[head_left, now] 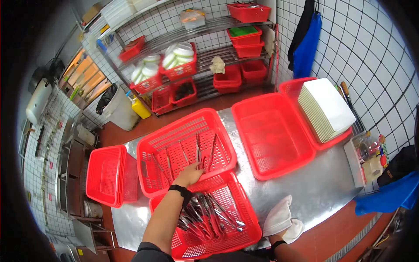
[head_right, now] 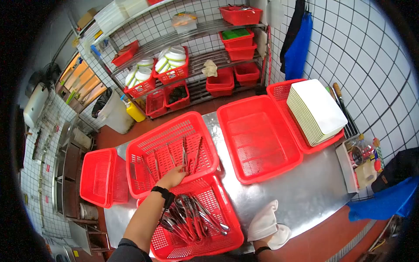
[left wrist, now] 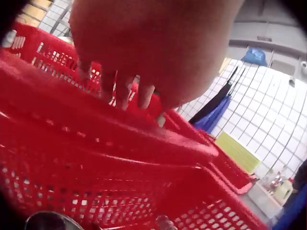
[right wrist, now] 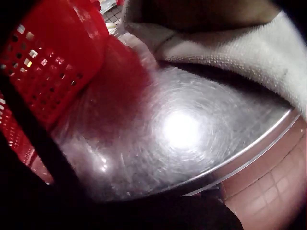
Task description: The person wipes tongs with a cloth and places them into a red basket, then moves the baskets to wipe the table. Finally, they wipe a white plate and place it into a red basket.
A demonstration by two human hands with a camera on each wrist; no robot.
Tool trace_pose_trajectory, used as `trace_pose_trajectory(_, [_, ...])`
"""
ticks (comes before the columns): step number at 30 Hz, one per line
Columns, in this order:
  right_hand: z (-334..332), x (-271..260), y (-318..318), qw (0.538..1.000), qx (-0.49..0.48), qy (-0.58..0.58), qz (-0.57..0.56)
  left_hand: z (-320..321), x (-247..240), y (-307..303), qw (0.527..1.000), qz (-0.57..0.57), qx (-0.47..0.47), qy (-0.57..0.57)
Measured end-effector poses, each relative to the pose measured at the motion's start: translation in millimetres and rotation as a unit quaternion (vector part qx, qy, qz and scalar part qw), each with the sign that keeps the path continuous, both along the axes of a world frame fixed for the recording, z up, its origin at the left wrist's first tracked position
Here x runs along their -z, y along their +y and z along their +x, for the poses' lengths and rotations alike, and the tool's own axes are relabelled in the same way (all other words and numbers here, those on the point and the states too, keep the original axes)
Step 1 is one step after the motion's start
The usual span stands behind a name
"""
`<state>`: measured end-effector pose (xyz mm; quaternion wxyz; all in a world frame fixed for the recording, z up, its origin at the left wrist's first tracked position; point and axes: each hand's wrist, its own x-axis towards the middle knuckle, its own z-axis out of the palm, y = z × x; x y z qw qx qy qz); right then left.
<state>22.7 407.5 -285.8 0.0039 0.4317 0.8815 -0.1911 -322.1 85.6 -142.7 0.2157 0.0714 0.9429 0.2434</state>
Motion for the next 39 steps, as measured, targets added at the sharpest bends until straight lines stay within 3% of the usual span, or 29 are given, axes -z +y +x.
trace_pose_trajectory(3, [5, 5, -1, 1.0, -0.002, 0.009, -0.007, -10, 20, -8, 0.993, 0.03, -0.004, -0.112])
trace_pose_trajectory(4, [5, 7, -1, 1.0, -0.003, 0.01, -0.008, -7, 4, -1, 0.993, 0.029, -0.006, -0.115])
trace_pose_trajectory(6, [6, 9, 1, 1.0, -0.004, 0.014, -0.007, -6, -26, 14, 0.988, -0.025, 0.078, -0.133])
trace_pose_trajectory(9, [7, 13, 2, 1.0, -0.007, 0.021, -0.006, -17, -3, 7, 0.97, -0.047, 0.042, -0.236])
trace_pose_trajectory(13, [9, 18, 2, 1.0, -0.014, 0.026, -0.005, -15, -5, 6, 0.974, -0.064, 0.002, -0.218])
trace_pose_trajectory(20, [11, 14, 6, 0.999, -0.031, 0.04, 0.002, -25, 9, -4, 0.959, -0.065, -0.005, -0.275])
trace_pose_trajectory(24, [8, 9, 7, 0.998, -0.039, 0.041, 0.006, -23, -6, 2, 0.946, -0.037, -0.051, -0.319])
trace_pose_trajectory(29, [9, 4, 6, 0.998, -0.049, 0.04, 0.007, -13, -45, 19, 0.951, -0.086, -0.078, -0.285])
trace_pose_trajectory(33, [10, 2, 6, 0.997, -0.058, 0.039, 0.01, -14, -40, 17, 0.947, -0.08, -0.09, -0.297])
trace_pose_trajectory(39, [9, -3, 8, 0.997, -0.068, 0.041, 0.014, -12, -29, 14, 0.975, -0.083, -0.035, -0.201])
